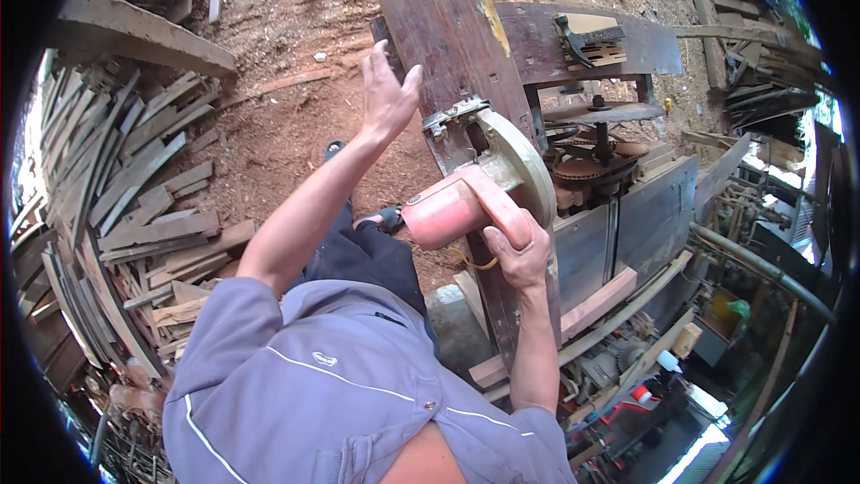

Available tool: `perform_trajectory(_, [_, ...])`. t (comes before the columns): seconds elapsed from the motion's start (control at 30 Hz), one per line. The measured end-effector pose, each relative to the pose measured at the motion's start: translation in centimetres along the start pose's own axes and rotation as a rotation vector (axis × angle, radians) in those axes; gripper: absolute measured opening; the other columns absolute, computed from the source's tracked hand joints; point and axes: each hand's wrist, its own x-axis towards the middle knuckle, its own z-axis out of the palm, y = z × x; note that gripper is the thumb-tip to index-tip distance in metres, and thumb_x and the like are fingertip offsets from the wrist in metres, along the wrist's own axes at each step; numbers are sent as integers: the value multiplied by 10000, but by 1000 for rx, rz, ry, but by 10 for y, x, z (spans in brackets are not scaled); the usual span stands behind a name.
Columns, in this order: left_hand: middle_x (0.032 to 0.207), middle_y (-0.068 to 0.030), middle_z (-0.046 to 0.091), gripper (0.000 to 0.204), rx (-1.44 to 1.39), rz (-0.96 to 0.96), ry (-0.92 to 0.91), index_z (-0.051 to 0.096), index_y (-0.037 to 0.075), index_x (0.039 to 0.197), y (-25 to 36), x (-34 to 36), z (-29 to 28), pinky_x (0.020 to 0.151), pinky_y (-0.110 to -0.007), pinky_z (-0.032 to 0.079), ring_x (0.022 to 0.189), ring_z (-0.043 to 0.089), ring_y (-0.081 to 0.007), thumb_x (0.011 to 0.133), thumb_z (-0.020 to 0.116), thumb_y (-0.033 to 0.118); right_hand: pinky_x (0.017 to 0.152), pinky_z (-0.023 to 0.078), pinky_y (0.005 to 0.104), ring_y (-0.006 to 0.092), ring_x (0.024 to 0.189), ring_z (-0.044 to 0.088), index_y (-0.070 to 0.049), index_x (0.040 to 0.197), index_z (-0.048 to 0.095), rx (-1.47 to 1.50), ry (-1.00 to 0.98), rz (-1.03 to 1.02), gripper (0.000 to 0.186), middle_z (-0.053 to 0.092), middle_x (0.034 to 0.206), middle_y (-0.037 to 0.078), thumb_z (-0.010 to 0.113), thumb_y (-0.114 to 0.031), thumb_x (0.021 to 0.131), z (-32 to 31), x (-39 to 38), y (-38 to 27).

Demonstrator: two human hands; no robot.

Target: Cutting a wooden board with a handheld circular saw.

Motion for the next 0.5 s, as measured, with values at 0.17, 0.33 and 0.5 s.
perform_trajectory(0.17, [1344,-333,391,890,-7,-70,-278,196,-114,1478,-4,-35,3,1112,-474,395,1263,470,-442,896,707,325,761,518,290,134,807,632,36,1054,681,81,49,-20,326,689,879,35,811,-155,825,1,-11,12])
perform_trajectory(0.33, [1224,-317,472,858,-37,36,-305,277,-142,1427,-27,-70,20,1022,-455,440,1173,524,-441,896,709,374,735,512,267,110,813,624,31,1051,688,235,-63,205,315,684,902,25,816,-146,824,-8,-15,19])
perform_trajectory(0.5, [1270,-306,527,800,-109,54,-214,388,-136,1407,-31,-85,27,1016,-437,435,1181,547,-393,922,673,432,728,510,250,91,809,615,31,1053,688,185,-95,144,305,686,909,25,813,-117,818,-8,-8,26])
